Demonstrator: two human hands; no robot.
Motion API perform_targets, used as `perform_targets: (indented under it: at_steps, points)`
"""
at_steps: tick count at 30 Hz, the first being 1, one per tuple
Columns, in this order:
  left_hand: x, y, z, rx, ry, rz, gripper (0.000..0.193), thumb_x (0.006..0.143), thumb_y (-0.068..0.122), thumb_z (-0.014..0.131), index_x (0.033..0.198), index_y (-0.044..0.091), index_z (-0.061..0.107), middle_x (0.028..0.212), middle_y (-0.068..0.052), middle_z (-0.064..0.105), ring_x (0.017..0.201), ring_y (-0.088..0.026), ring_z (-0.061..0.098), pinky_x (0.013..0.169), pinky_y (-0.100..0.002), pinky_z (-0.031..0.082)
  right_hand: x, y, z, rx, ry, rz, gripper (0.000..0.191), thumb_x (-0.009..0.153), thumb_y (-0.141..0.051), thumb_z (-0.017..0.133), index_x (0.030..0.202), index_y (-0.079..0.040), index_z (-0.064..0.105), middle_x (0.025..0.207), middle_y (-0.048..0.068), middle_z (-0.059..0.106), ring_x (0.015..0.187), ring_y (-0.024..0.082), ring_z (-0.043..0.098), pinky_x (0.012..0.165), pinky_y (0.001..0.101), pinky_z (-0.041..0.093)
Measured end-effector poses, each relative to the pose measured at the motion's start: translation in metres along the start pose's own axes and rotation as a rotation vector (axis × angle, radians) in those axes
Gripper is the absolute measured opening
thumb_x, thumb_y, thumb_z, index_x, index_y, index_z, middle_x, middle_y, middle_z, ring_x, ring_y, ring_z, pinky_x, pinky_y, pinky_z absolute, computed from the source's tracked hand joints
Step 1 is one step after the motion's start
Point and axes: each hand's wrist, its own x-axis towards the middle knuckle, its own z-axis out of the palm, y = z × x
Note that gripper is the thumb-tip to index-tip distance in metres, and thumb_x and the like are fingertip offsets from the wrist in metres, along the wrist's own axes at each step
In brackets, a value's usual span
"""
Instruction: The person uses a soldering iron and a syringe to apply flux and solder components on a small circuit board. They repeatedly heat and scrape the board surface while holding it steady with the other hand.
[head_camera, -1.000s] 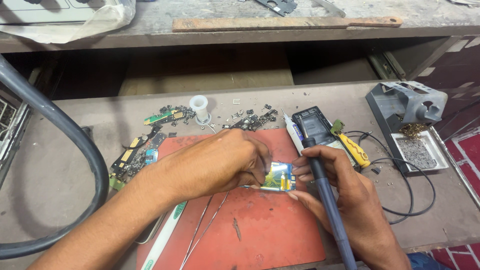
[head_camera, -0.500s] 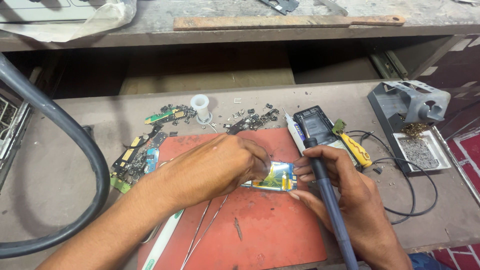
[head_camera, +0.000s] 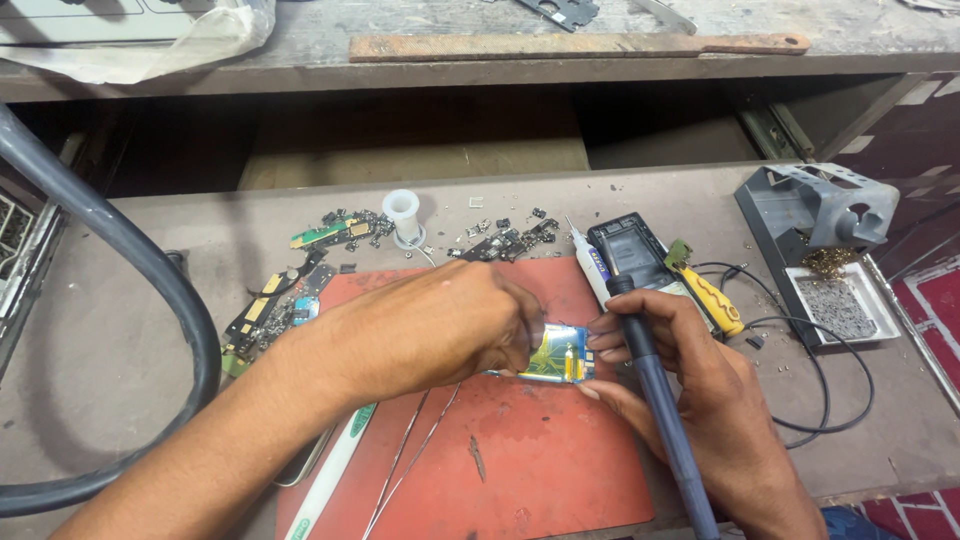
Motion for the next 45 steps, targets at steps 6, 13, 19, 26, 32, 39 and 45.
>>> perform_targets:
  at_steps: [6,13,19,26,32,39,45]
  points:
    - [-0.004,0.007,-0.007,0.057,0.006,-0.011,0.015,0.074,-0.001,0.067,0.084,0.007,0.075,0.091,-0.007,0.075,0.090,-0.032,0.071,0.075,-0.043,0.055,0.005,-0.014,-0.002,0.012,-0.008,-0.013,0.061,0.070,-0.009,0.086,0.123,-0.004,0.055,0.100,0.008,0.079,0.096,0.017,0.078,0.080,0.0305,0.063]
    - [-0.055,-0.005,-0.051,0.181,0.037,0.073,0.014,0.074,-0.003,0.065,0.086,0.002,0.072,0.092,-0.012,0.072,0.092,-0.036,0.070,0.079,-0.045,0.055,0.016,-0.080,0.025,-0.005,-0.008,0.022,0.061,0.069,-0.010,0.086,0.122,-0.005,0.056,0.099,0.008,0.079,0.095,0.018,0.074,0.079,0.0308,0.060]
    - [-0.079,-0.012,-0.069,-0.188,0.248,0.131,0.012,0.085,-0.004,0.068,0.097,0.000,0.067,0.094,-0.013,0.071,0.094,-0.032,0.070,0.079,-0.040,0.056,0.019,-0.108,0.037,0.017,-0.001,-0.019,0.061,0.071,-0.010,0.086,0.123,-0.005,0.055,0.101,0.008,0.078,0.096,0.017,0.079,0.081,0.0305,0.060]
    - [-0.096,-0.008,-0.081,-0.395,0.283,-0.091,0.052,0.076,-0.014,0.066,0.122,0.005,0.051,0.108,-0.010,0.061,0.092,-0.021,0.070,0.075,-0.030,0.061,0.024,-0.127,0.043,0.029,-0.007,-0.069,0.061,0.072,-0.011,0.085,0.124,-0.004,0.054,0.104,0.008,0.077,0.096,0.017,0.080,0.080,0.0310,0.061]
    - [-0.103,-0.006,-0.102,-0.290,0.368,-0.167,0.057,0.068,-0.018,0.065,0.118,0.003,0.047,0.105,-0.012,0.054,0.088,-0.023,0.062,0.076,-0.034,0.056,0.042,-0.151,0.046,-0.042,-0.023,0.022,0.064,0.070,-0.015,0.086,0.126,-0.010,0.055,0.103,0.006,0.078,0.089,0.019,0.076,0.074,0.0325,0.061]
    - [-0.093,-0.011,-0.109,-0.267,0.346,-0.269,0.049,0.074,-0.018,0.059,0.117,0.001,0.046,0.105,-0.015,0.054,0.091,-0.027,0.063,0.080,-0.039,0.053,0.062,-0.151,0.048,-0.024,-0.053,0.052,0.062,0.071,-0.016,0.084,0.125,-0.011,0.056,0.101,0.006,0.079,0.093,0.018,0.076,0.076,0.0322,0.061]
    - [-0.087,-0.016,-0.116,-0.152,0.395,-0.186,0.054,0.068,-0.016,0.064,0.118,-0.004,0.045,0.115,-0.025,0.053,0.106,-0.045,0.059,0.088,-0.048,0.049,0.073,-0.151,0.048,-0.029,-0.074,0.040,0.060,0.072,-0.018,0.084,0.126,-0.011,0.057,0.099,0.006,0.080,0.092,0.018,0.076,0.077,0.0320,0.061]
